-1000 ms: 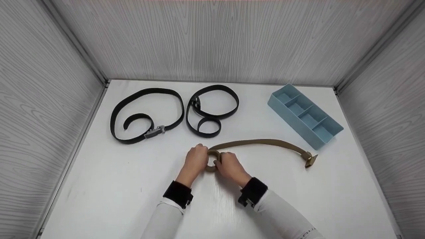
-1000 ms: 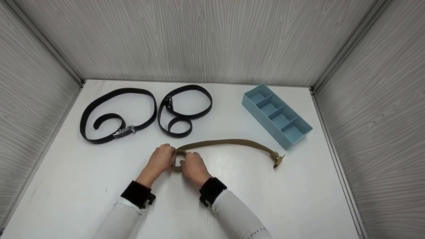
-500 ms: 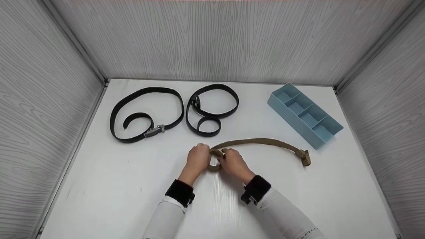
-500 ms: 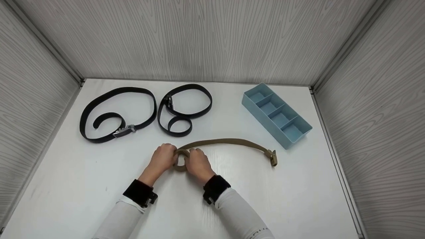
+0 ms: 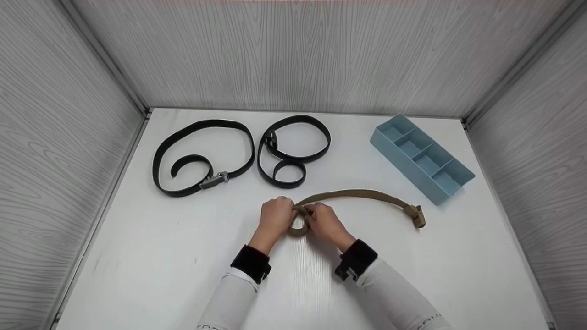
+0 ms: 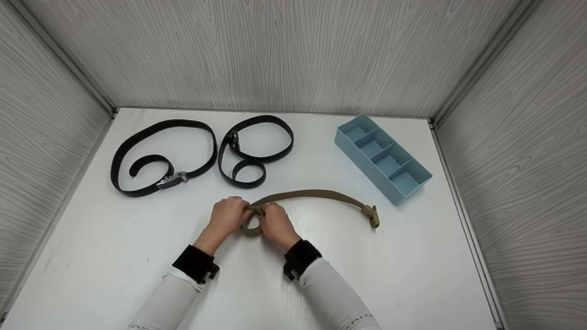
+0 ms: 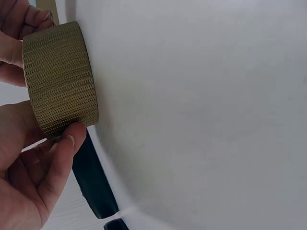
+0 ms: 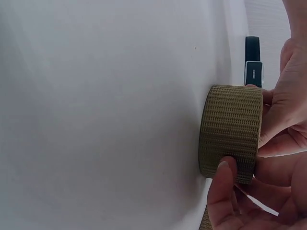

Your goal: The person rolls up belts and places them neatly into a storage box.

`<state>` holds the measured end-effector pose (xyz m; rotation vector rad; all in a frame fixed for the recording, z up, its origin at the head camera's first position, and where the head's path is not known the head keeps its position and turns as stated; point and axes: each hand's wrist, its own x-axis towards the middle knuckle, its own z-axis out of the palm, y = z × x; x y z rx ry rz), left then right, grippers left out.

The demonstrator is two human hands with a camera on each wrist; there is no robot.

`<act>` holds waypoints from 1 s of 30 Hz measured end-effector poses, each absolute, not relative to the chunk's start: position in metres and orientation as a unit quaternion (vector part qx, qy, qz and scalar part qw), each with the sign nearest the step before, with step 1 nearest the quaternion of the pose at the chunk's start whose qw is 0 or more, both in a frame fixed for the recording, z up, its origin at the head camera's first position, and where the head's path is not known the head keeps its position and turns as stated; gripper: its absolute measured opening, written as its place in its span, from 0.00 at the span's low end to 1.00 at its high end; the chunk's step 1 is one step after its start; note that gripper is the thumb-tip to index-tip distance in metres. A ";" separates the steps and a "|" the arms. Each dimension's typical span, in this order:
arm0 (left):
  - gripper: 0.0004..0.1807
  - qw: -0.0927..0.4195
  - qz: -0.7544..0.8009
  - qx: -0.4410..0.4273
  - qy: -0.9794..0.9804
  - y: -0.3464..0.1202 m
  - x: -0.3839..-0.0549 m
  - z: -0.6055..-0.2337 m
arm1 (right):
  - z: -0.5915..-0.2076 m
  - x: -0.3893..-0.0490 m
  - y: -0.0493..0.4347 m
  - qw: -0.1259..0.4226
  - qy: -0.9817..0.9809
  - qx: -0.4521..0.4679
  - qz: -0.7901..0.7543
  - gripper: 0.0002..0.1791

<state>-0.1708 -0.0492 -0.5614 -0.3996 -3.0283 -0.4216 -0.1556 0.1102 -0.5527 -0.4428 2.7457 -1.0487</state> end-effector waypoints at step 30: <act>0.08 0.017 -0.159 -0.140 -0.977 -0.048 -0.170 -0.558 | -0.551 -0.155 0.110 0.084 0.931 -0.104 -0.341 0.06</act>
